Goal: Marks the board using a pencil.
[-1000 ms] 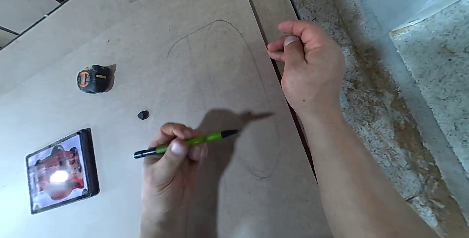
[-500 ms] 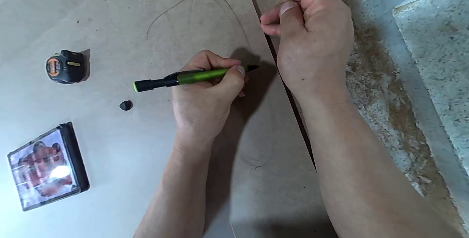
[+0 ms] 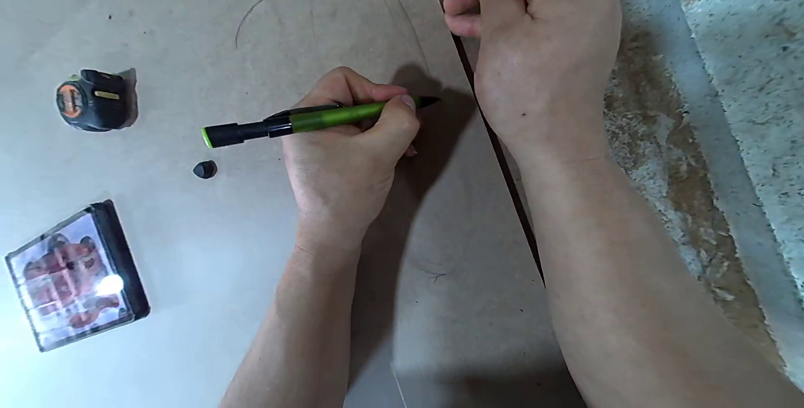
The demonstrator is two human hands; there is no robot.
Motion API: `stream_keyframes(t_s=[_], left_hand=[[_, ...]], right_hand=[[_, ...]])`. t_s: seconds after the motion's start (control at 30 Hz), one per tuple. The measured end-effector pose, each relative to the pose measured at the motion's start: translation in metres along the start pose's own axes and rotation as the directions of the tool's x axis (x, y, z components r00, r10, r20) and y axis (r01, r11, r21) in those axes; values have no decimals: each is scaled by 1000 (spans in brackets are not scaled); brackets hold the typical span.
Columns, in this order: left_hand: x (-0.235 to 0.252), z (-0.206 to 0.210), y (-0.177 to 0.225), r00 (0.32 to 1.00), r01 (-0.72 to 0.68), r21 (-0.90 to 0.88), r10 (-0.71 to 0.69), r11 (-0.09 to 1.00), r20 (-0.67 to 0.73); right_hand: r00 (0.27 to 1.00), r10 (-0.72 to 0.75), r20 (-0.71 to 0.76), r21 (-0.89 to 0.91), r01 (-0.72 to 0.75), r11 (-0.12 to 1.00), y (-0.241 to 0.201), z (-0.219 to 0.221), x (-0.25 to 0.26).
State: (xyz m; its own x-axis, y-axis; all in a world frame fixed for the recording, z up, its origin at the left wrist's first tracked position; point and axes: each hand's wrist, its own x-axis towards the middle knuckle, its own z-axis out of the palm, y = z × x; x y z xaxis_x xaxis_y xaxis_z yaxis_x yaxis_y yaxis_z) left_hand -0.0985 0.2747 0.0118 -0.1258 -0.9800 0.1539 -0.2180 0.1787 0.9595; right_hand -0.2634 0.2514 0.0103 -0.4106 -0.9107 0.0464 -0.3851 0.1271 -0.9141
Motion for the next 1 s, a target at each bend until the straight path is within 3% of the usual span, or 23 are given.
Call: stream_keyframes(t_s=[0.6, 1.0], left_hand=[[-8, -2, 1, 999, -17, 12, 17, 1000, 40], [-16, -3, 1, 997, -32, 22, 30, 999, 75]], right_hand=[[999, 23, -29, -116, -27, 993, -3, 1, 0], [996, -50, -79, -78, 44, 996, 1, 4, 1]])
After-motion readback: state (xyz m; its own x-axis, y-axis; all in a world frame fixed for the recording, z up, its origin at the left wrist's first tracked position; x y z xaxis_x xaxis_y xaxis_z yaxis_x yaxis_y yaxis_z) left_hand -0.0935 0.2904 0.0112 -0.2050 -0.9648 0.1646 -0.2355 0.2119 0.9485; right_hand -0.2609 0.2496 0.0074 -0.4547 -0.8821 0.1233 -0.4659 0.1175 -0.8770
